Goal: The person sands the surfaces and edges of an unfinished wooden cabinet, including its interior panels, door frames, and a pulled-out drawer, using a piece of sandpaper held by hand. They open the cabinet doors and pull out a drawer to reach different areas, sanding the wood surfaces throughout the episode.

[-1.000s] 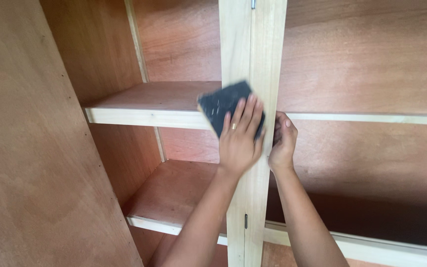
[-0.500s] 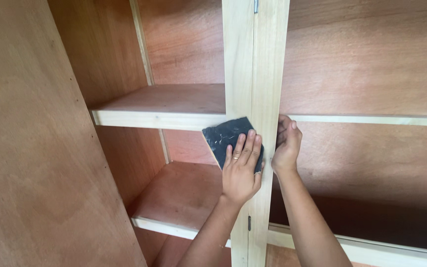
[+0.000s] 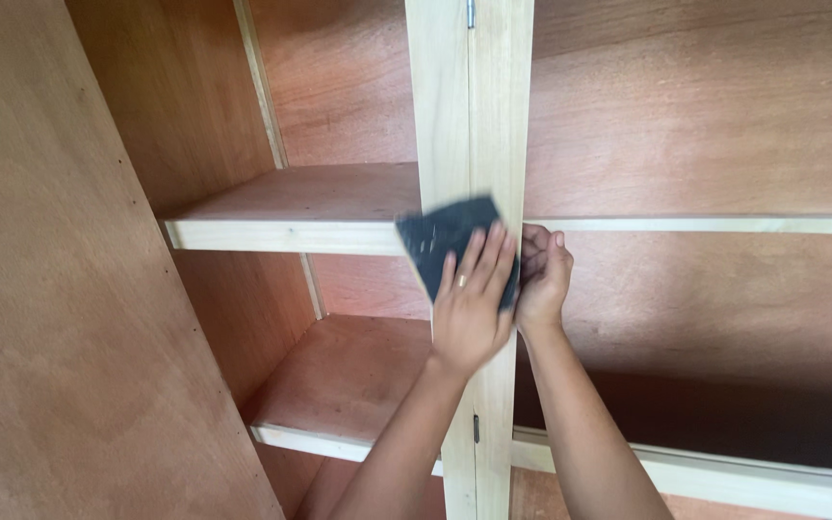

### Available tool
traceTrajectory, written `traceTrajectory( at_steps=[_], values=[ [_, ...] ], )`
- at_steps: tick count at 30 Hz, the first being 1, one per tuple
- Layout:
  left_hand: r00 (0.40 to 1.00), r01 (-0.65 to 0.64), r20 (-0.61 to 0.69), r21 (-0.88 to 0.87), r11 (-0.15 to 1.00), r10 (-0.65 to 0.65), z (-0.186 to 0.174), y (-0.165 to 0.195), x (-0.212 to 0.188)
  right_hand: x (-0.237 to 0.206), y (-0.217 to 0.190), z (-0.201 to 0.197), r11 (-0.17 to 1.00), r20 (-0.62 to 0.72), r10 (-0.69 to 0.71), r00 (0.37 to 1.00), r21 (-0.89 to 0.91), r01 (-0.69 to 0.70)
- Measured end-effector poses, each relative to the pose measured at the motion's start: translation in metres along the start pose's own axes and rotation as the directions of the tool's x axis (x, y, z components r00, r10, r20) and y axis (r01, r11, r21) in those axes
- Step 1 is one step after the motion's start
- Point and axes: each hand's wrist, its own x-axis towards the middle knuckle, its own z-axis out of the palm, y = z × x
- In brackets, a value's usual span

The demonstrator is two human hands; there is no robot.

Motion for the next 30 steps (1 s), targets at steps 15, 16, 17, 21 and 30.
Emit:
traceTrajectory(
  at_steps=[15,16,17,21,30],
  values=[
    [0.996,-0.037,-0.076,0.108,0.993,0.045,-0.004,-0.003,0.04,-0.004,-0.009,0.006,1.0,-0.04,0.03,0.999,0.005,-0.03],
    [0.999,-0.019,0.034,0.069,0.997,0.017,-0.007,0.0,0.009,-0.003,-0.009,0.007,0.999,-0.041,0.042,0.998,0.029,-0.041],
    [0.989,0.006,0.148,0.033,0.999,-0.011,-0.01,0.001,-0.014,-0.003,-0.009,0.008,0.997,-0.044,0.06,0.997,0.054,-0.057],
    [0.996,-0.033,0.091,0.097,0.995,0.025,-0.012,-0.004,0.002,-0.002,-0.014,0.013,0.995,-0.056,0.043,0.998,0.092,-0.038],
    [0.997,-0.071,-0.027,0.151,0.986,0.076,0.026,-0.024,0.075,-0.001,-0.009,0.006,0.981,-0.032,0.1,0.994,0.17,-0.093]
  ],
)
